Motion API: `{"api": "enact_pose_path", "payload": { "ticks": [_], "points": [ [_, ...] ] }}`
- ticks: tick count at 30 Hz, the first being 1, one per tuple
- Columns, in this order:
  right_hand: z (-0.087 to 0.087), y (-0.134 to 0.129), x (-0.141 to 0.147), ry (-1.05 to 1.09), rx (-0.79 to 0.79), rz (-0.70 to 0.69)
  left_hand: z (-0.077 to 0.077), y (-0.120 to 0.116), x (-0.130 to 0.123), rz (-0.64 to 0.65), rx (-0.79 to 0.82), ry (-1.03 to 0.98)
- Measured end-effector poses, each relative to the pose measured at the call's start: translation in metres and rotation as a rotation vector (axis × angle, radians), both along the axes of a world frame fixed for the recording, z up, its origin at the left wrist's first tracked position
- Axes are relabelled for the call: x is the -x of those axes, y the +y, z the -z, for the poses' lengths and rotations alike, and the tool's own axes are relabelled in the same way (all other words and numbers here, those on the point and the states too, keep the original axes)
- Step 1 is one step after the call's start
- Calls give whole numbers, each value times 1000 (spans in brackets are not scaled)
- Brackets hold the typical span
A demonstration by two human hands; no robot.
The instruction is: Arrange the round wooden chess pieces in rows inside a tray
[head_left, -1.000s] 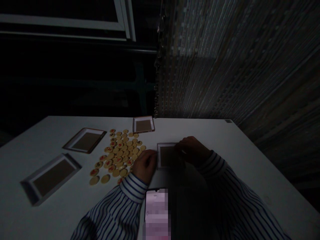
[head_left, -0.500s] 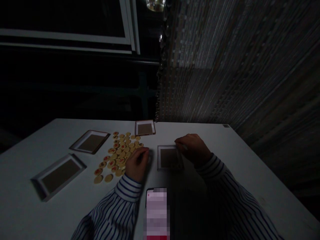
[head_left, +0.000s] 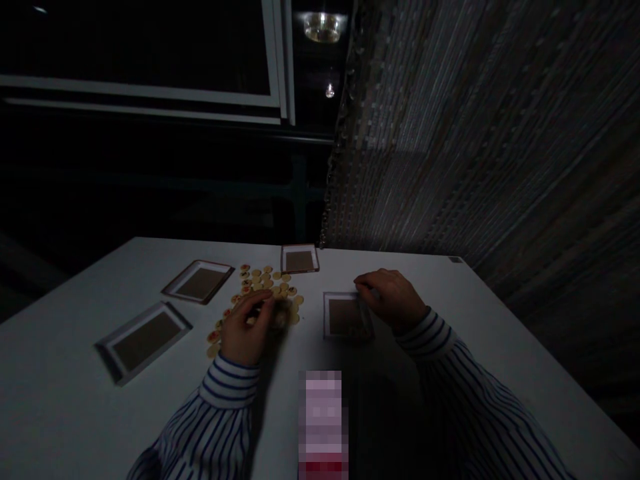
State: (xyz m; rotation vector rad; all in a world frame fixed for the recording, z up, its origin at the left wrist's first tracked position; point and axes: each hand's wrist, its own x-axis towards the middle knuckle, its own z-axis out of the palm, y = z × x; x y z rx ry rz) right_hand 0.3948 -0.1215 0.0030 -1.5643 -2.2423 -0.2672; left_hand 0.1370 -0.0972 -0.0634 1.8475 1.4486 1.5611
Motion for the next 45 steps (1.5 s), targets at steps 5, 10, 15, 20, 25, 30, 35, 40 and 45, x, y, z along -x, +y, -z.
{"api": "enact_pose_path", "payload": {
  "ticks": [5, 10, 15, 20, 25, 30, 35, 40, 45],
  "points": [
    [-1, -1, 12, -10, 9, -8, 4, -3, 18, -44, 20, -24],
    [-3, -1, 23, 2, 26, -1, 3, -5, 24, -73, 33, -18],
    [-1, 2, 36, -18, 62, -19, 12, -4, 25, -91, -40, 77],
    [2, 7, 51, -20, 93, -25, 28, 1, 26, -128, -41, 194],
    [6, 11, 67, -29, 125, -55, 35, 2, 26, -100, -53, 275],
    [17, 15, 84, -28, 120, -75, 42, 1, 28, -32, -137, 392],
    [33, 19, 96, -33, 131, -89, 54, 0, 23, -49, -190, 470],
    [52, 25, 104, -51, 189, -70, 62, -5, 19, -82, -175, 605],
    [67, 29, 109, -76, 176, -59, 64, -7, 16, -139, -164, 654]
  ]
}}
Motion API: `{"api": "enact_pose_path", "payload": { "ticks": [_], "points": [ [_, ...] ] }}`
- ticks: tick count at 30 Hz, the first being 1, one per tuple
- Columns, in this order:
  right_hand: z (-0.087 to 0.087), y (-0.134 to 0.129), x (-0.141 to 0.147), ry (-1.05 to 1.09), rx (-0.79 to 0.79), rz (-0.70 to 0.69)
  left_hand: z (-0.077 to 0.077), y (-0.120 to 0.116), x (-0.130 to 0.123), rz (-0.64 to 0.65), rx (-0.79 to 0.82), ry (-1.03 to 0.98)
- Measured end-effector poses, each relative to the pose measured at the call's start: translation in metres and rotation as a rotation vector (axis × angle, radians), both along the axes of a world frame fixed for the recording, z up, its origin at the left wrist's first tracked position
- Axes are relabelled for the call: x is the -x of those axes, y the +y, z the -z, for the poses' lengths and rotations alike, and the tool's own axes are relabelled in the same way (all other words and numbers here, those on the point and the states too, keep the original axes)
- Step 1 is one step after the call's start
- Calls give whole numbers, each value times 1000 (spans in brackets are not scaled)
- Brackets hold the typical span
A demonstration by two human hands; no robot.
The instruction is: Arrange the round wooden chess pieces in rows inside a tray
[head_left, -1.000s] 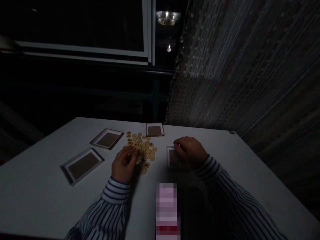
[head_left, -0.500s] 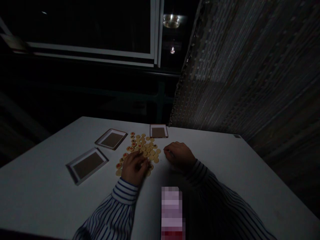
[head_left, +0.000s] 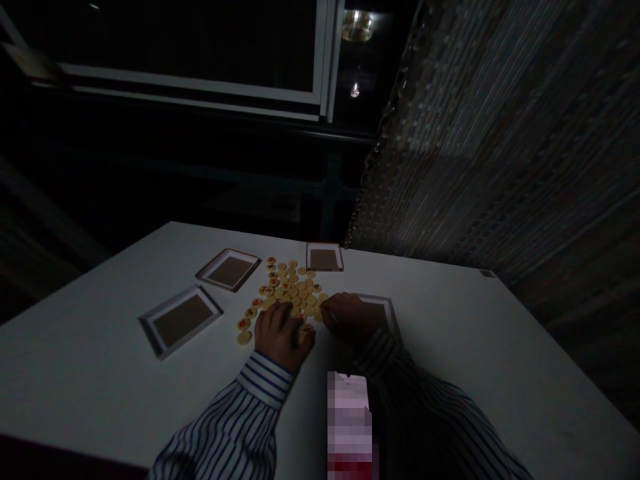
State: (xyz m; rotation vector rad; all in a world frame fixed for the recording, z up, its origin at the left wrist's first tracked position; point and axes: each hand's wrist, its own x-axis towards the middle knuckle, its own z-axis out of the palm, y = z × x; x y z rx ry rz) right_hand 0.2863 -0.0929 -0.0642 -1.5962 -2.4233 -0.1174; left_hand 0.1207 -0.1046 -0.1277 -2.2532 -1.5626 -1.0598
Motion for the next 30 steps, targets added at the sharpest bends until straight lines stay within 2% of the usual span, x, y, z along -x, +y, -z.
{"api": "enact_pose_path", "payload": {
  "ticks": [10, 21, 30],
  "points": [
    [8, -2, -1, 1, -81, -39, 5, -2, -9, -72, 2, 4],
    [-2, -10, 6, -87, -7, -26, 5, -2, -10, -81, 18, 48],
    [6, -8, 4, -59, -30, -58, 5, -2, -12, -89, 46, 59]
  ]
}}
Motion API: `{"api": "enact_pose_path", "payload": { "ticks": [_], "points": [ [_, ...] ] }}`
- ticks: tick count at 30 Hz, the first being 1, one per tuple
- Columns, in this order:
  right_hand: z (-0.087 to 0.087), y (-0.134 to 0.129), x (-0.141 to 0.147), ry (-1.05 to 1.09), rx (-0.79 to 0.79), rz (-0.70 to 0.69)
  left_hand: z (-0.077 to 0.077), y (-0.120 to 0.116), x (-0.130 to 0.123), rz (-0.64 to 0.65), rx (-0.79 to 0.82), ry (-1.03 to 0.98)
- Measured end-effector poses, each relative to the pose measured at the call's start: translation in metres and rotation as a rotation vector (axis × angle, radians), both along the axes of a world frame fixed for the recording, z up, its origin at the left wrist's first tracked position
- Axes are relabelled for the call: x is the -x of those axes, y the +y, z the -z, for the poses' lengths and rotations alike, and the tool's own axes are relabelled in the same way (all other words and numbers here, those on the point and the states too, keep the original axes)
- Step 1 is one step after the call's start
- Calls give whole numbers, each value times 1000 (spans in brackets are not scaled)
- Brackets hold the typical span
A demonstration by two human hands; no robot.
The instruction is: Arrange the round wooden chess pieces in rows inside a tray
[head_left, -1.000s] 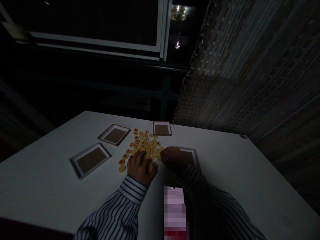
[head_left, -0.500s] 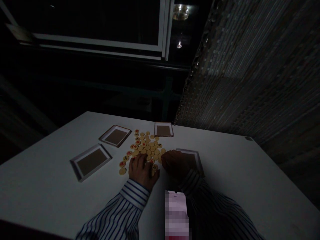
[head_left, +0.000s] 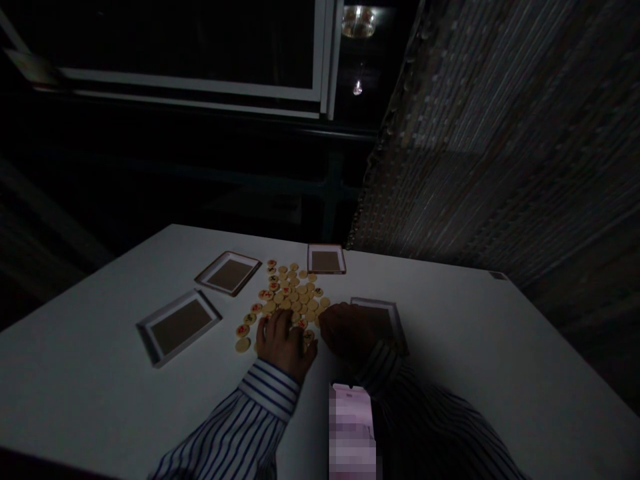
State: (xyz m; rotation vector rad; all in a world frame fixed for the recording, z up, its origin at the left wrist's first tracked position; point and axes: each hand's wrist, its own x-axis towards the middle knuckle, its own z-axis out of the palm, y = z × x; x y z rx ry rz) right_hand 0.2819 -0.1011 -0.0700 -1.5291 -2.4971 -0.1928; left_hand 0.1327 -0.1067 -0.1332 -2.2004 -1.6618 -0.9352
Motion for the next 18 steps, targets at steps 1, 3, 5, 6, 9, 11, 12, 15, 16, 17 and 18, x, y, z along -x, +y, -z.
{"api": "enact_pose_path", "payload": {
  "ticks": [1, 3, 5, 6, 9, 11, 12, 15, 16, 17, 18],
  "points": [
    [1, 0, 0, 5, -8, -4, 0, 0, 0, -3, -3, -1],
    [4, 1, -1, 19, -24, -13, 2, 0, -1, -9, -15, 3],
    [6, 1, -2, 38, -40, -20, 4, 1, -1, -9, -26, 8],
    [7, 1, -2, 44, -46, -24, 5, 1, -1, -6, -29, 8],
    [7, 1, -2, 55, -55, -19, 7, 2, 0, 6, -33, 1],
    [7, 1, -1, 60, -54, -18, 7, 2, 0, 14, -40, -7],
    [6, 1, -1, 62, -51, -16, 6, 2, 0, 16, -50, -12],
    [6, 2, -1, 59, -37, -8, 5, 3, 0, 22, -94, -33],
    [6, 2, -2, 58, -38, -5, 4, 3, 1, 28, -111, -43],
    [7, 2, -2, 58, -43, -2, 3, 3, 1, 36, -126, -54],
    [7, 3, -2, 56, -50, -3, 2, 3, 1, 46, -141, -64]
  ]
}}
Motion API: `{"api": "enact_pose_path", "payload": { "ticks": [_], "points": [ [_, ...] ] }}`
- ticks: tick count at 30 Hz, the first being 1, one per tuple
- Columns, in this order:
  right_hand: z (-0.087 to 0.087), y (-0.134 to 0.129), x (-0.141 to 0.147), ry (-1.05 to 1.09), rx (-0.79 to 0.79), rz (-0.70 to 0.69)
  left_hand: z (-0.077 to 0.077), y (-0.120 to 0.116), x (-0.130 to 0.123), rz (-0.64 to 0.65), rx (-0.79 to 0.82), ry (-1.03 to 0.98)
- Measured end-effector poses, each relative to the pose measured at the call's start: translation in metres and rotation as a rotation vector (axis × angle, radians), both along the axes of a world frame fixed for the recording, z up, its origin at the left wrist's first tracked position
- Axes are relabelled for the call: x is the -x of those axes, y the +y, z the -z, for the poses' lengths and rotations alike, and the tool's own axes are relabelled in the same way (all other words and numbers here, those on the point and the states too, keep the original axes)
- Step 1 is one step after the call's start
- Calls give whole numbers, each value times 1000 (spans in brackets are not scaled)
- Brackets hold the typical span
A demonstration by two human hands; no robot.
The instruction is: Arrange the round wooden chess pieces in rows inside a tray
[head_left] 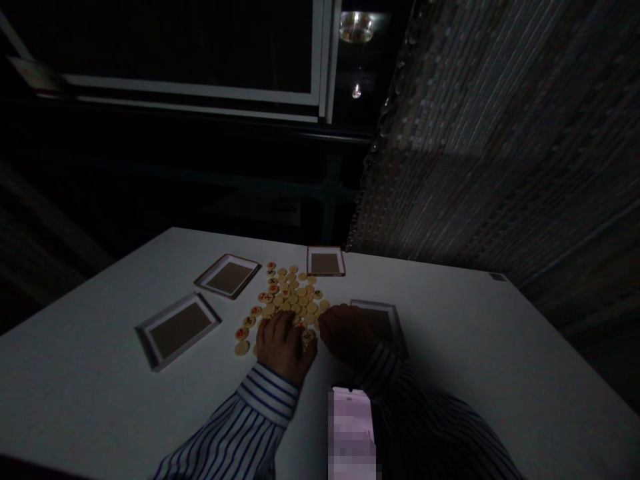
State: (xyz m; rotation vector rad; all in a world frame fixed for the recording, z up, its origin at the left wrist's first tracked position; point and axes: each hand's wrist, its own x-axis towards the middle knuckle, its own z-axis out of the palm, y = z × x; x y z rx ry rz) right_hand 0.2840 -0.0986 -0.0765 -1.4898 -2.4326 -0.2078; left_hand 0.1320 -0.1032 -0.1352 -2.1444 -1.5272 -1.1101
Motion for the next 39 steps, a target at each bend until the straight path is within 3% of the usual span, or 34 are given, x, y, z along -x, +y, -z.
{"api": "enact_pose_path", "payload": {
  "ticks": [9, 18, 27, 39],
  "points": [
    [-7, 0, -1, 22, -44, 20, -10, -1, 0, 48, -110, -74],
    [-8, 4, -9, 151, -96, 30, -18, -2, 4, 93, -113, -55],
    [-20, 1, -21, 202, -149, 41, -22, 0, 5, 134, -143, -65],
    [-36, -4, -45, 265, -112, 70, -40, -6, -12, 168, -23, -208]
  ]
}}
